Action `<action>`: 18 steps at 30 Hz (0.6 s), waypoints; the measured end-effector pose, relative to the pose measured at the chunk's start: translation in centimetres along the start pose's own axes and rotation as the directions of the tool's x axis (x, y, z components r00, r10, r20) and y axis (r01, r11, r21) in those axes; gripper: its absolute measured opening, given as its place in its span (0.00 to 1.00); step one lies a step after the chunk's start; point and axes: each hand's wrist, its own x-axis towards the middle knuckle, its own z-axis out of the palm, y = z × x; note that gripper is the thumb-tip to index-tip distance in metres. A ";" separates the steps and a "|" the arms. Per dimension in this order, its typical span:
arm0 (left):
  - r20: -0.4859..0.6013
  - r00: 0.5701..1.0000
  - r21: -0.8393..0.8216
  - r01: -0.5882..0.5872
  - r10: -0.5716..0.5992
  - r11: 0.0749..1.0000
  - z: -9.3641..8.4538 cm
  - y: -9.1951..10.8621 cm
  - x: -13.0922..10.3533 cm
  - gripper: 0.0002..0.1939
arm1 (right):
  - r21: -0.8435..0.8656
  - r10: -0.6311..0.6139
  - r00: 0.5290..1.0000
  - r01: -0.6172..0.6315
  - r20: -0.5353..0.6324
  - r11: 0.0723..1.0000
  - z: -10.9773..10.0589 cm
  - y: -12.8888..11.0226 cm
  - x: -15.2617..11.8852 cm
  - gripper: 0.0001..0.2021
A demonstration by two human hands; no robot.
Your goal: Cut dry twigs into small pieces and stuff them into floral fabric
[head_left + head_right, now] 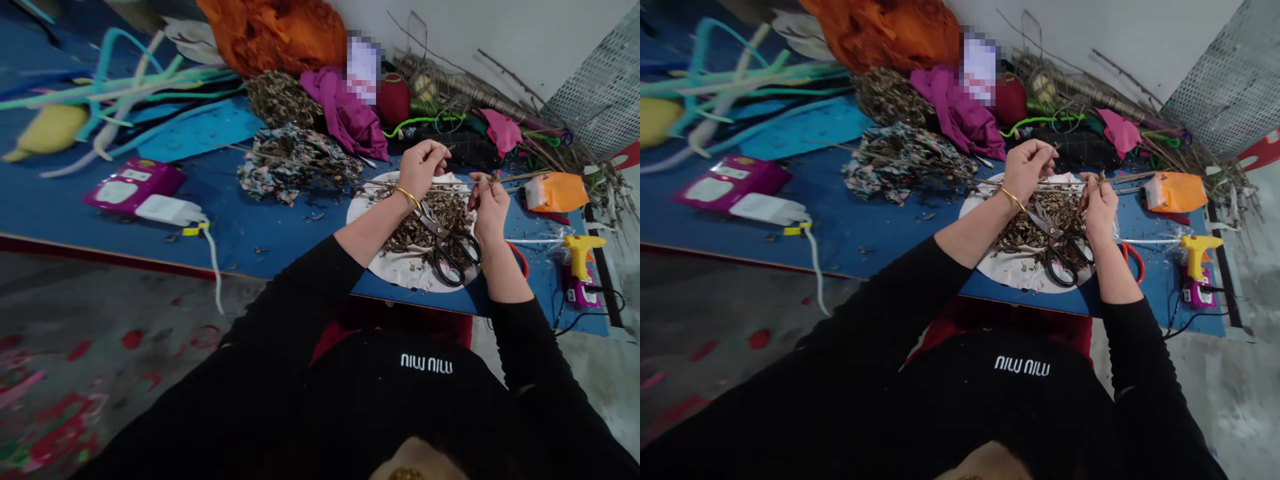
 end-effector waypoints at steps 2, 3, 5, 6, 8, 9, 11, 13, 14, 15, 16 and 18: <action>-0.053 0.999 0.025 0.009 -0.008 1.000 -0.2 -0.1 0.2 0.17 | 0.045 0.168 0.986 -0.169 0.020 0.985 -0.2 -0.2 0.0 0.24; -0.071 0.997 0.036 0.022 -0.019 0.999 -0.3 -0.2 0.3 0.19 | 0.061 0.268 0.962 -0.271 0.054 0.961 -0.3 -0.3 -0.1 0.23; -0.070 0.996 0.031 0.066 -0.063 0.997 -0.5 -0.6 0.6 0.23 | 0.081 0.438 0.883 -0.455 0.168 0.887 -0.6 -0.5 -0.2 0.21; -0.053 0.995 0.017 0.089 -0.088 0.996 -0.6 -0.8 0.7 0.25 | 0.086 0.490 0.840 -0.519 0.231 0.850 -0.8 -0.6 -0.2 0.20; 0.003 0.993 -0.010 0.120 -0.120 0.993 -0.7 -1.1 0.8 0.28 | 0.094 0.530 0.792 -0.578 0.304 0.811 -1.0 -0.6 -0.1 0.21; 0.036 0.992 -0.014 0.125 -0.124 0.992 -0.7 -1.2 0.7 0.30 | 0.105 0.519 0.804 -0.565 0.290 0.818 -1.1 -0.5 0.0 0.21; 0.111 0.985 0.004 0.134 -0.134 0.991 -0.5 -1.0 0.4 0.34 | 0.129 0.409 0.900 -0.428 0.150 0.895 -1.1 -0.2 0.2 0.22; 0.220 0.959 0.011 0.181 -0.179 0.983 0.0 -0.2 -0.4 0.38 | 0.050 0.143 0.988 -0.140 -0.064 0.989 -1.0 0.0 0.1 0.22; 0.285 0.934 -0.007 0.229 -0.218 0.973 0.2 0.5 -1.0 0.39 | -0.053 -0.029 0.991 0.022 -0.133 0.998 -0.9 0.0 -0.1 0.22; 0.357 0.897 -0.048 0.296 -0.260 0.954 0.5 1.3 -1.6 0.40 | -0.184 -0.199 0.969 0.171 -0.148 0.968 -0.8 0.1 -0.4 0.23; 0.430 0.853 -0.109 0.374 -0.296 0.921 0.7 2.2 -2.3 0.40 | -0.317 -0.346 0.932 0.297 -0.109 0.901 -0.7 0.1 -0.7 0.24; 0.573 0.714 -0.218 0.606 -0.403 0.765 1.1 4.0 -3.6 0.41 | -0.515 -0.524 0.849 0.482 0.073 0.709 -0.4 0.3 -1.5 0.26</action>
